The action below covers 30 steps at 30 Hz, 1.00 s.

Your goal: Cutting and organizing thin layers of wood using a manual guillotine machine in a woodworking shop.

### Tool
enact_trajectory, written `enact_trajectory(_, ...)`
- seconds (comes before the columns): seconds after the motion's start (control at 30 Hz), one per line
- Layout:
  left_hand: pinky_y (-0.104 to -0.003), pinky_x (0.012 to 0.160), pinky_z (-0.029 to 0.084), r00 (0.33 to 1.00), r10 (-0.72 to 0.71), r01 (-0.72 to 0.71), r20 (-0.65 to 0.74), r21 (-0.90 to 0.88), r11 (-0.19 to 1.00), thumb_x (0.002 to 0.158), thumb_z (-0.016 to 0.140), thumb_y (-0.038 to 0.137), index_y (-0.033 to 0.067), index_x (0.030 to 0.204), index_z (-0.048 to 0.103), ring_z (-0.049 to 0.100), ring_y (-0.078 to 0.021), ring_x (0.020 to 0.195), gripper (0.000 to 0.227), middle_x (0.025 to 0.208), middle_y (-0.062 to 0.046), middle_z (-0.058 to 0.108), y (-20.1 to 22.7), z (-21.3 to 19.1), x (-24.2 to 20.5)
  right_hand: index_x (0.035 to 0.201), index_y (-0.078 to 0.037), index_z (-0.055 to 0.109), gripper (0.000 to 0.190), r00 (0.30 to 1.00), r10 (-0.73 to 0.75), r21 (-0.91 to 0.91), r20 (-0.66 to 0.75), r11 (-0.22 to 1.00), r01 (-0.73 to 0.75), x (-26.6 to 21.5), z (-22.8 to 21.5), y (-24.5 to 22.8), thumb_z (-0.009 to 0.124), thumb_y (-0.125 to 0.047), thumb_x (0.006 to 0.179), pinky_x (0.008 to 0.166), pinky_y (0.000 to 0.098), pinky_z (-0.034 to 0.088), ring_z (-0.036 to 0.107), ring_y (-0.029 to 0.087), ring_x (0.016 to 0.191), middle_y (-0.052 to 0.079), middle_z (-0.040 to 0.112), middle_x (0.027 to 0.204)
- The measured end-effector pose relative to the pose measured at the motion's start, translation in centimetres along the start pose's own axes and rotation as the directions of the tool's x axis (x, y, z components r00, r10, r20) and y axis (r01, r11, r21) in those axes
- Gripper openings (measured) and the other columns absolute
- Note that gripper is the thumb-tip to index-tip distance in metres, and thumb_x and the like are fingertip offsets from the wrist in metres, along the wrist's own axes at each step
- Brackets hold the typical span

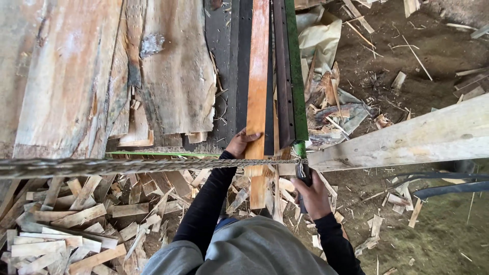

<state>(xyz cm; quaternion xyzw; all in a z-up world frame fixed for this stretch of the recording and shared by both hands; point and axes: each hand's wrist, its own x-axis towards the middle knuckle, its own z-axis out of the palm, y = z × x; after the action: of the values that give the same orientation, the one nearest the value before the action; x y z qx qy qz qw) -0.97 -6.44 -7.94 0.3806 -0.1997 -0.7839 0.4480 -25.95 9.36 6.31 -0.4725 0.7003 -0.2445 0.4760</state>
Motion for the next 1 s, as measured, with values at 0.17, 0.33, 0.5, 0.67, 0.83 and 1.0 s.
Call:
enact_trajectory(0.17, -0.04, 0.1, 0.061, 0.993, -0.078, 0.046, -0.084, -0.33, 0.943, 0.094, 0.068, -0.006, -0.0014, 0.145, 0.039, 0.072, -0.0302, 0.111, 0.059, 0.121, -0.024, 0.071, -2.8, -2.1, -0.6, 0.117, 0.0, 0.062, 0.038, 0.99, -0.124, 0.634, 0.073, 0.771, 0.05, -1.4, -0.4, -0.3, 0.066, -0.032, 0.097, 0.047, 0.0309, 0.052, 0.061, 0.016, 0.056, 0.007, 0.064, 0.08)
enact_trajectory(0.33, -0.042, 0.1, 0.061, 0.999, 0.025, -0.033, -0.038, -0.213, 0.977, 0.089, 0.068, 0.011, 0.0017, 0.145, 0.05, 0.073, -0.0291, 0.111, 0.06, 0.12, -0.019, 0.075, -6.0, -4.3, -0.3, 0.115, -0.001, 0.065, 0.048, 0.981, -0.192, 0.478, 0.04, 0.866, 0.15, -0.2, -0.6, 2.8, 0.054, -0.046, 0.101, 0.054, 0.0346, 0.057, 0.068, 0.019, 0.062, 0.011, 0.071, 0.085)
enact_trajectory(0.5, -0.049, 0.106, 0.055, 0.999, 0.029, -0.032, -0.038, -0.064, 0.997, 0.094, 0.072, 0.007, 0.0032, 0.14, 0.055, 0.067, -0.0276, 0.111, 0.049, 0.125, -0.018, 0.066, -5.8, -0.9, -4.2, 0.13, -0.007, 0.06, 0.068, 0.989, 0.017, 0.916, 0.148, 0.375, -0.144, 0.9, 4.8, 5.7, 0.05, -0.063, 0.094, 0.074, 0.0396, 0.065, 0.073, 0.023, 0.085, 0.015, 0.071, 0.098)
enact_trajectory(0.67, -0.047, 0.102, 0.051, 0.998, 0.012, -0.019, -0.06, -0.118, 0.993, 0.093, 0.07, 0.006, 0.0101, 0.138, 0.058, 0.065, -0.0248, 0.108, 0.046, 0.122, -0.014, 0.068, -4.5, 0.9, -3.8, 0.152, 0.001, 0.023, 0.086, 0.912, 0.137, 0.483, 0.386, 0.813, -0.326, 1.4, 7.4, 6.1, 0.074, -0.022, 0.087, 0.09, 0.0416, 0.063, 0.072, 0.033, 0.109, 0.032, 0.067, 0.128)
enact_trajectory(0.83, -0.045, 0.099, 0.047, 0.997, 0.013, -0.028, -0.08, -0.181, 0.983, 0.092, 0.069, 0.004, 0.017, 0.135, 0.061, 0.063, -0.022, 0.105, 0.045, 0.12, -0.009, 0.069, -2.5, 2.8, -2.9, 0.154, 0.004, 0.026, 0.086, 0.949, 0.081, 0.424, 0.304, 0.881, -0.211, 0.7, 6.9, 6.8, 0.074, -0.01, 0.084, 0.085, 0.0426, 0.064, 0.072, 0.031, 0.108, 0.016, 0.055, 0.134)
enact_trajectory(1.0, -0.041, 0.098, 0.056, 0.988, 0.07, -0.104, -0.14, -0.253, 0.962, 0.092, 0.073, 0.01, 0.007, 0.121, 0.067, 0.069, -0.019, 0.104, 0.03, 0.112, -0.007, 0.073, -0.4, 0.6, 1.7, 0.144, 0.004, 0.05, 0.062, 0.935, -0.051, 0.322, 0.352, 0.944, -0.07, 0.0, 6.7, 10.7, 0.07, -0.01, 0.087, 0.081, 0.038, 0.065, 0.072, 0.027, 0.1, 0.019, 0.07, 0.121)
